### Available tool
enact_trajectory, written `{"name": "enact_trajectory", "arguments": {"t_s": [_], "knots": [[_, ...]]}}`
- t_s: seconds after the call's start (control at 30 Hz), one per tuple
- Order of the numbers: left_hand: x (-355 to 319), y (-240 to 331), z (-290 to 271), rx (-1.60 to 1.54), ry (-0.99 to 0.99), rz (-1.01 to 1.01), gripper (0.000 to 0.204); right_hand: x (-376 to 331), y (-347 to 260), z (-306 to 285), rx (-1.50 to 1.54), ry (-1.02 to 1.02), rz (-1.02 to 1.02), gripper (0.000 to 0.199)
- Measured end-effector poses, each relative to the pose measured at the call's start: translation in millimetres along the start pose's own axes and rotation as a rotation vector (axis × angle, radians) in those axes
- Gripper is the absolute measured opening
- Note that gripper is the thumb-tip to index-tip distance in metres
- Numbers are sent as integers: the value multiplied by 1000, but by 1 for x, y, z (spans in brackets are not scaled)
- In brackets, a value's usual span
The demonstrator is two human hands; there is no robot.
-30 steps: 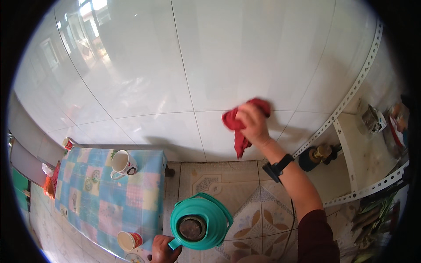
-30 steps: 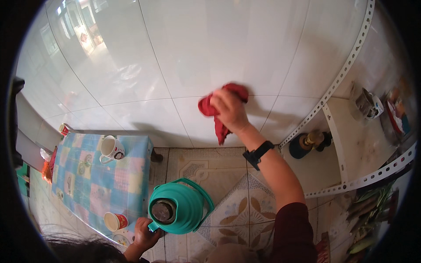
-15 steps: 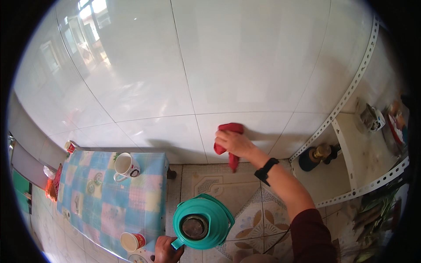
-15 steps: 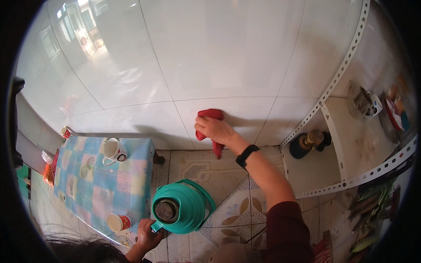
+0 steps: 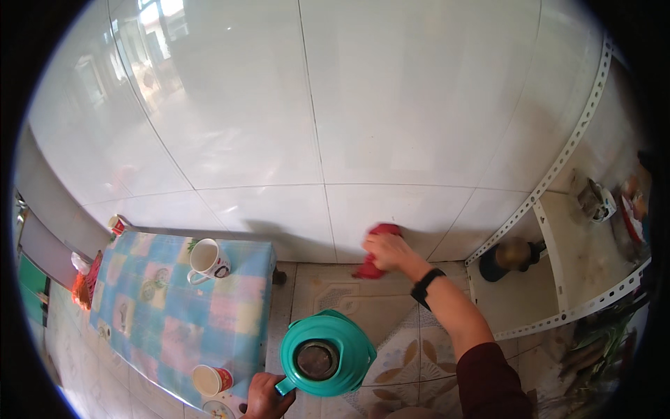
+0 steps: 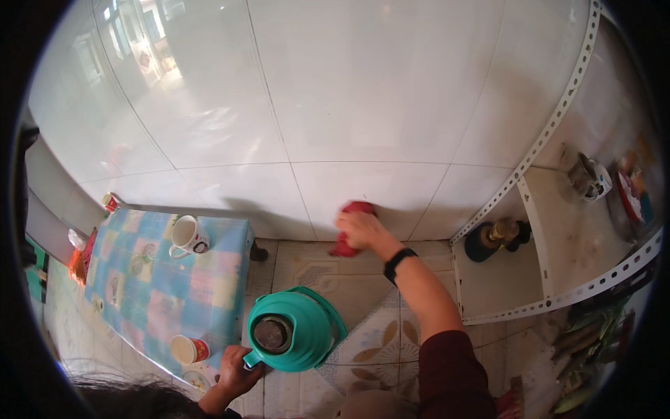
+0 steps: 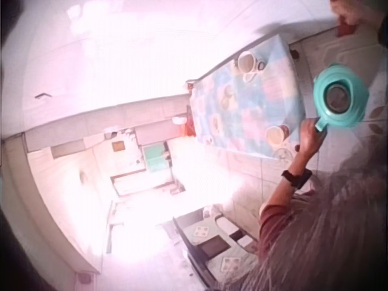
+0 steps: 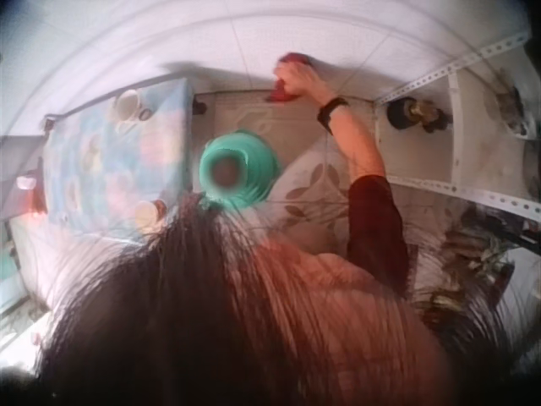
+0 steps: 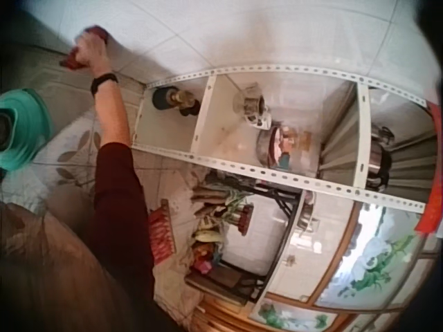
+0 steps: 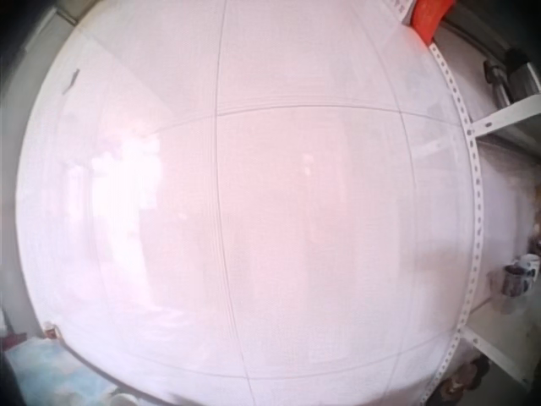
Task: The person washes clothes by hand in a green basin outdoors, then moves indoors and wipes the tiled floor with a red cloth. The person handles a patterned cloth and a red cloth, using water from a bucket and a thermos.
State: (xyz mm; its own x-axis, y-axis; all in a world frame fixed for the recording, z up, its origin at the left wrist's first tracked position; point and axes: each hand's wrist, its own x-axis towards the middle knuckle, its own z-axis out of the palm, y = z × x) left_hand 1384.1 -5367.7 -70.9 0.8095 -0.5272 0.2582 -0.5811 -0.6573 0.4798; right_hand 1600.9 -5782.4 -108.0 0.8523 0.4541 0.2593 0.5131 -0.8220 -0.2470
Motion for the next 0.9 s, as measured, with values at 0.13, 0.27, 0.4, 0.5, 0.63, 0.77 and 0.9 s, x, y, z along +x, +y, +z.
{"name": "enact_trajectory", "arguments": {"t_s": [0.13, 0.27, 0.4, 0.5, 0.63, 0.77, 0.9], "knots": [[-1, 0, 2, -40, 39, -20, 40, -79, 30, 18, 55, 192, 140, 19], [0, -4, 6, -27, 3, -6, 39, -110, 29, -13, 220, 428, 255, 26], [-1, -4, 7, -11, 32, 15, 41, -116, 19, -47, 321, 594, 327, 33], [-1, -3, 7, 4, 54, 30, 41, -122, 13, -71, 484, 501, 327, 31], [0, -4, 6, -13, 29, 37, 41, -131, -1, -108, 431, 322, 354, 20], [3, -1, 3, 4, -19, 19, 38, -134, -20, -133, 69, 133, 459, 16], [7, 3, 1, -10, 25, 39, 34, -136, -28, -142, -101, 279, 500, 13]]}}
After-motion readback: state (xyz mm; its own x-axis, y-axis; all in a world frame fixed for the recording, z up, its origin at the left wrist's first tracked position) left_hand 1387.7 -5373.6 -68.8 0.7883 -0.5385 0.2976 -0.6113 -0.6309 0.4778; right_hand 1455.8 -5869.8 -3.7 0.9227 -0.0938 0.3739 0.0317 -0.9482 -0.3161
